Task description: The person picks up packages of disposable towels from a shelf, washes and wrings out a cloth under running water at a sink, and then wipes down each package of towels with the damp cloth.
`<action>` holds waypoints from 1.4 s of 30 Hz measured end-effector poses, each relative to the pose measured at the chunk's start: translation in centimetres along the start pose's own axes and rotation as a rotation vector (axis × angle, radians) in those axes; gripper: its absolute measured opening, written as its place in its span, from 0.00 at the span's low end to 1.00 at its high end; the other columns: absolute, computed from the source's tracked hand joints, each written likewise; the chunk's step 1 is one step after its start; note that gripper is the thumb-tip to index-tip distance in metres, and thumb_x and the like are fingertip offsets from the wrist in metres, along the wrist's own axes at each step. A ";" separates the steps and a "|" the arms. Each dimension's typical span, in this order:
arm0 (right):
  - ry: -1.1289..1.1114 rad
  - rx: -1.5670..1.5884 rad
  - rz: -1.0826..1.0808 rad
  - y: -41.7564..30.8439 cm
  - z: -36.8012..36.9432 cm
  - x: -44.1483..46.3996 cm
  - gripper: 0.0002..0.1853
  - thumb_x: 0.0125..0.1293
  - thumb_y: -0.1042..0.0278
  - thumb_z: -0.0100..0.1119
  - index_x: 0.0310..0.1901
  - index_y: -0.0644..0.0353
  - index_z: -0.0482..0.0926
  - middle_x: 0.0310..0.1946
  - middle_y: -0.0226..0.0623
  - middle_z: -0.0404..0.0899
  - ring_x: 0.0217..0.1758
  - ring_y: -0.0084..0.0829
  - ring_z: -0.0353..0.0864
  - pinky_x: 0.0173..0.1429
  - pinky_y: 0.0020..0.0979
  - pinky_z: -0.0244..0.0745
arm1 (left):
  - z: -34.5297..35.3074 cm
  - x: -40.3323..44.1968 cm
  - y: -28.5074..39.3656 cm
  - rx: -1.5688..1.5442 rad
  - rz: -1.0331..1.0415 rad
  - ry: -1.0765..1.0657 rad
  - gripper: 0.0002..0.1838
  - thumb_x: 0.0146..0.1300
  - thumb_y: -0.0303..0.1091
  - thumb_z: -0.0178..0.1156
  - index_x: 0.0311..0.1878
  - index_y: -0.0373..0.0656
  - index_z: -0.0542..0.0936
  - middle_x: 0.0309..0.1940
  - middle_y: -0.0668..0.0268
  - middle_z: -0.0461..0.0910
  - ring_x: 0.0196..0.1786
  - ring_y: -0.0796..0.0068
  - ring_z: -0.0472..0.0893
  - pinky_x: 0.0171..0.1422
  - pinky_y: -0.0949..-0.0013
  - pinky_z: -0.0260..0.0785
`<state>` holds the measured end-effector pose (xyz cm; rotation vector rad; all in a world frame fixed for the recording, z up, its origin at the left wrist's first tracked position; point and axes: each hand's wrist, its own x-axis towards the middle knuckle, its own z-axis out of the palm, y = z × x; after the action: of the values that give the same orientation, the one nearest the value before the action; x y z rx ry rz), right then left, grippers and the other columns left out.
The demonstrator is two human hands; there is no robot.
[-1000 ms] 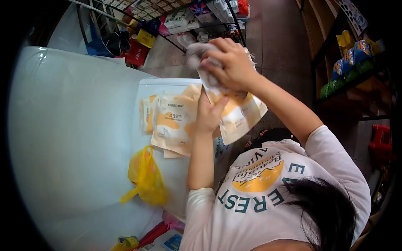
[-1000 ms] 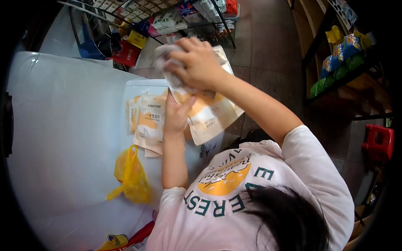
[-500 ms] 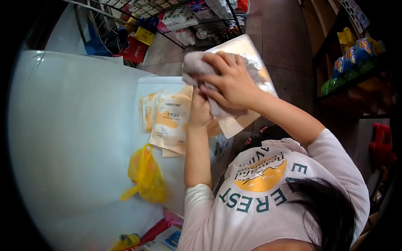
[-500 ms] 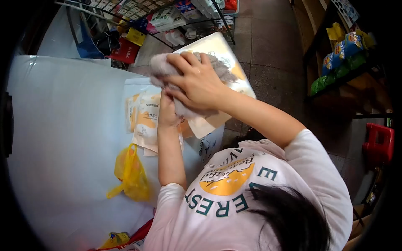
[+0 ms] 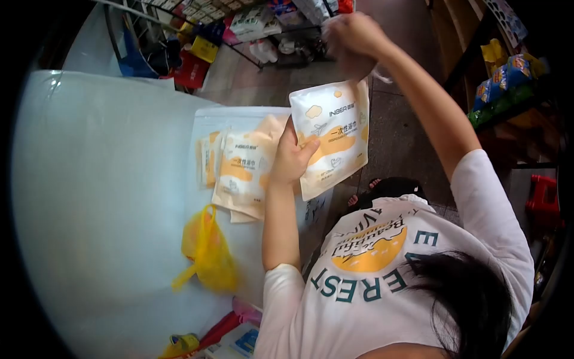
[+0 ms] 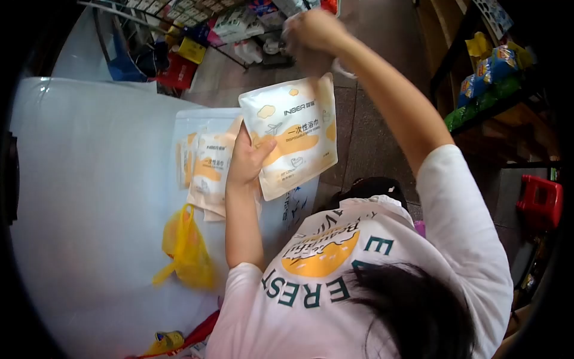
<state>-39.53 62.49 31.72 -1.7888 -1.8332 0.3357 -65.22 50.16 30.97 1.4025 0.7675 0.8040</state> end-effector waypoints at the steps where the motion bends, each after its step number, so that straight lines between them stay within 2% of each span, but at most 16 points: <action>1: 0.186 0.227 0.076 1.5 -1.0 -0.2 0.16 0.59 0.58 0.49 0.42 0.57 0.79 0.42 0.47 0.75 0.41 0.42 0.78 0.44 0.38 0.74 | -0.1 -0.1 -0.1 0.005 0.000 0.012 0.29 0.54 0.17 0.52 0.61 0.36 0.58 0.54 0.60 0.68 0.56 0.71 0.69 0.61 0.68 0.60; 4: 0.543 0.400 -0.173 0.1 -1.4 -3.2 0.15 0.66 0.60 0.47 0.42 0.62 0.78 0.38 0.42 0.76 0.41 0.34 0.79 0.44 0.28 0.72 | -1.3 -0.1 -0.6 -0.052 -0.017 0.025 0.31 0.52 0.15 0.53 0.61 0.37 0.57 0.55 0.61 0.67 0.57 0.71 0.68 0.61 0.69 0.60; 5: 0.512 0.514 -0.177 -2.7 -2.3 -5.5 0.15 0.61 0.56 0.49 0.41 0.57 0.80 0.42 0.47 0.74 0.41 0.44 0.77 0.44 0.40 0.73 | -1.6 0.1 -0.6 -0.115 -0.054 0.031 0.31 0.52 0.15 0.52 0.61 0.37 0.58 0.55 0.62 0.67 0.58 0.72 0.67 0.62 0.69 0.60; 10: 0.411 0.189 -0.654 -9.7 1.8 -13.2 0.09 0.47 0.60 0.64 0.27 0.55 0.79 0.47 0.40 0.70 0.50 0.43 0.69 0.49 0.42 0.63 | -2.9 0.5 -2.8 -0.249 -0.011 -0.021 0.27 0.56 0.16 0.44 0.61 0.39 0.59 0.54 0.63 0.66 0.58 0.73 0.66 0.62 0.70 0.59; 14: 0.438 0.058 -0.538 -11.3 2.3 -11.4 0.08 0.46 0.60 0.61 0.27 0.53 0.79 0.46 0.34 0.69 0.49 0.38 0.67 0.46 0.39 0.60 | -0.8 1.8 -1.6 0.202 0.217 0.093 0.26 0.57 0.22 0.52 0.59 0.39 0.60 0.52 0.63 0.68 0.55 0.70 0.68 0.58 0.73 0.62; 19: 0.403 -0.135 -0.444 -14.4 1.2 -8.6 0.06 0.48 0.61 0.56 0.25 0.52 0.80 0.38 0.32 0.69 0.43 0.35 0.67 0.42 0.40 0.59 | -2.0 1.6 -1.4 0.362 0.109 0.104 0.26 0.53 0.22 0.58 0.56 0.37 0.63 0.49 0.59 0.72 0.50 0.71 0.72 0.50 0.70 0.67; 21: 0.217 -0.288 -0.390 -14.0 1.5 -6.7 0.09 0.51 0.59 0.54 0.26 0.52 0.80 0.36 0.31 0.70 0.43 0.34 0.69 0.40 0.41 0.61 | -1.1 1.5 -2.1 0.617 0.151 0.068 0.19 0.53 0.21 0.55 0.51 0.35 0.69 0.42 0.56 0.75 0.45 0.71 0.74 0.46 0.71 0.68; 23: 0.222 -0.157 -0.354 -13.1 2.3 -6.5 0.11 0.54 0.58 0.52 0.30 0.53 0.80 0.37 0.32 0.70 0.44 0.35 0.70 0.41 0.43 0.64 | -1.4 1.6 -1.3 0.660 -0.028 0.059 0.16 0.51 0.18 0.49 0.46 0.34 0.71 0.36 0.54 0.77 0.42 0.70 0.76 0.44 0.70 0.68; 25: 0.095 -0.177 -0.191 -11.2 2.4 -5.7 0.12 0.55 0.57 0.51 0.33 0.52 0.81 0.39 0.34 0.71 0.46 0.36 0.71 0.44 0.44 0.66 | -1.7 1.4 -2.4 0.533 -0.002 0.025 0.18 0.51 0.12 0.45 0.47 0.32 0.71 0.43 0.63 0.75 0.48 0.78 0.72 0.50 0.76 0.63; 27: -0.052 -0.105 -0.099 -8.4 2.6 -4.6 0.13 0.55 0.56 0.51 0.38 0.50 0.80 0.42 0.34 0.71 0.50 0.37 0.70 0.46 0.42 0.68 | -0.6 0.9 -1.7 0.496 0.089 0.027 0.23 0.49 0.16 0.48 0.53 0.35 0.68 0.44 0.55 0.76 0.45 0.71 0.76 0.49 0.71 0.66; 29: 0.020 -0.164 -0.096 -4.9 3.6 -5.1 0.13 0.58 0.57 0.51 0.38 0.52 0.80 0.41 0.35 0.71 0.49 0.39 0.71 0.45 0.45 0.69 | 0.1 0.4 -0.9 0.147 0.201 0.186 0.29 0.50 0.16 0.49 0.59 0.36 0.62 0.53 0.60 0.71 0.53 0.73 0.71 0.58 0.73 0.62; 30: 0.073 -0.135 -0.040 -3.3 4.5 -5.4 0.13 0.59 0.55 0.52 0.39 0.53 0.80 0.41 0.37 0.71 0.49 0.40 0.72 0.46 0.45 0.70 | -0.5 0.2 0.0 0.073 0.091 0.087 0.32 0.51 0.15 0.50 0.63 0.36 0.57 0.58 0.62 0.65 0.59 0.73 0.66 0.64 0.71 0.56; 33: 0.188 -0.021 0.198 2.0 5.0 -5.3 0.18 0.62 0.52 0.47 0.43 0.57 0.79 0.48 0.42 0.70 0.51 0.43 0.72 0.52 0.46 0.68 | -1.6 -0.1 -0.9 0.003 0.010 0.110 0.33 0.50 0.15 0.51 0.63 0.36 0.57 0.57 0.60 0.66 0.59 0.73 0.66 0.63 0.71 0.58; 37: 0.490 0.220 0.229 8.4 3.6 -6.5 0.22 0.63 0.50 0.47 0.44 0.62 0.77 0.48 0.48 0.72 0.47 0.47 0.75 0.50 0.39 0.70 | -2.4 -0.4 -0.4 -0.211 -0.040 0.136 0.31 0.49 0.16 0.52 0.60 0.36 0.59 0.52 0.58 0.70 0.54 0.69 0.72 0.58 0.69 0.65; 40: 0.483 0.471 0.203 6.4 1.2 -9.3 0.23 0.61 0.48 0.53 0.46 0.62 0.75 0.46 0.44 0.73 0.47 0.39 0.76 0.49 0.34 0.71 | -2.5 -0.1 -1.0 -0.306 -0.046 0.199 0.30 0.49 0.17 0.52 0.59 0.35 0.60 0.50 0.57 0.72 0.52 0.66 0.74 0.56 0.68 0.67; 42: 0.241 0.720 0.051 2.0 -0.8 -11.3 0.27 0.56 0.51 0.61 0.52 0.60 0.70 0.45 0.40 0.73 0.49 0.33 0.73 0.50 0.31 0.71 | -2.7 0.5 -1.0 -0.363 -0.076 0.241 0.29 0.49 0.17 0.52 0.58 0.35 0.61 0.51 0.56 0.71 0.52 0.65 0.74 0.56 0.68 0.67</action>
<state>-37.82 51.44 28.93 -1.2995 -1.2708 0.6675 -67.22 51.99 29.86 0.9592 0.8064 1.0084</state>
